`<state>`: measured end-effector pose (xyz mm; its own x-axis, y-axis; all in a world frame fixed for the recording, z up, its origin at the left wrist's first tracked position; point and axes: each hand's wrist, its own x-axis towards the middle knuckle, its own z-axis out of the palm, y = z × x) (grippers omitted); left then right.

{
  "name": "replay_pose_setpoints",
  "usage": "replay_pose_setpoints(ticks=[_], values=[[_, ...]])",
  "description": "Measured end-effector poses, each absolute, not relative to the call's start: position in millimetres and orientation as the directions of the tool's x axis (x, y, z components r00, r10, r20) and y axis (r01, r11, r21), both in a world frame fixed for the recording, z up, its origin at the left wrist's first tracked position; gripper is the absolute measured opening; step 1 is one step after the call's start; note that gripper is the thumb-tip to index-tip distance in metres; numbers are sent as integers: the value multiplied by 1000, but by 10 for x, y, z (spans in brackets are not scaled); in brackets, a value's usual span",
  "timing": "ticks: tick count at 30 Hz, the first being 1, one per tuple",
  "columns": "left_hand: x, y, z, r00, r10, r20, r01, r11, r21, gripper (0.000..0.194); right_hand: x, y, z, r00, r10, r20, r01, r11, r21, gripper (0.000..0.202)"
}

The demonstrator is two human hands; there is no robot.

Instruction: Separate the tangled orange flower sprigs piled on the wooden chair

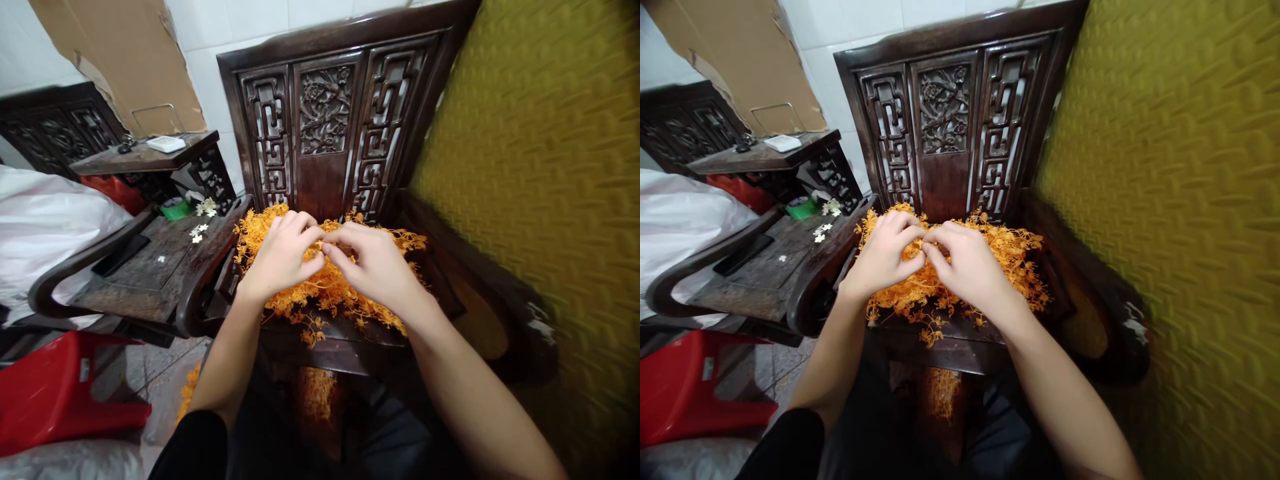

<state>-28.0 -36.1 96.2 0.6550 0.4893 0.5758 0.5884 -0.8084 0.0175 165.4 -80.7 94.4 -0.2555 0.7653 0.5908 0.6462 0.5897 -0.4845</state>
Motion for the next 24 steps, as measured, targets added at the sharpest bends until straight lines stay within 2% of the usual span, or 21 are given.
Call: replay_pose_setpoints(ticks=[3, 5, 7, 10, 13, 15, 17, 19, 22, 24], values=[[-284, -316, 912, 632, 519, 575, 555, -821, 131, 12, 1645, -806, 954, -280, 764, 581, 614, 608, -504, 14], [-286, -308, 893, 599, 548, 584, 576, -801, 162, 13, 1638, -811, 962, -272, 779, 565, 606, 595, -529, 13], [-289, -323, 898, 598, 553, 580, 593, -792, 145, 20, 1633, -815, 966, -255, 800, 543, 606, 569, -556, 13], [-301, -356, 929, 655, 528, 541, 607, -794, 39, 30, 1624, -815, 966, -248, 809, 533, 605, 559, -567, 13], [-316, -344, 929, 664, 516, 541, 649, -758, -73, 14, 1606, -817, 966, -270, 793, 546, 594, 583, -554, 13], [-328, -309, 903, 652, 517, 555, 672, -732, -107, 11, 1593, -824, 968, -275, 795, 541, 591, 583, -557, 14], [-338, -271, 873, 654, 522, 548, 674, -731, -107, 10, 1584, -829, 968, -271, 802, 532, 592, 575, -565, 16], [-346, -247, 854, 674, 517, 527, 635, -771, -55, 10, 1583, -827, 961, -263, 805, 532, 591, 570, -571, 16], [-349, -251, 851, 705, 485, 518, 548, -836, 36, 31, 1595, -807, 942, -240, 801, 548, 578, 571, -582, 15], [-340, -273, 858, 708, 478, 520, 542, -840, 33, 34, 1605, -791, 932, -227, 791, 568, 572, 580, -580, 14]])
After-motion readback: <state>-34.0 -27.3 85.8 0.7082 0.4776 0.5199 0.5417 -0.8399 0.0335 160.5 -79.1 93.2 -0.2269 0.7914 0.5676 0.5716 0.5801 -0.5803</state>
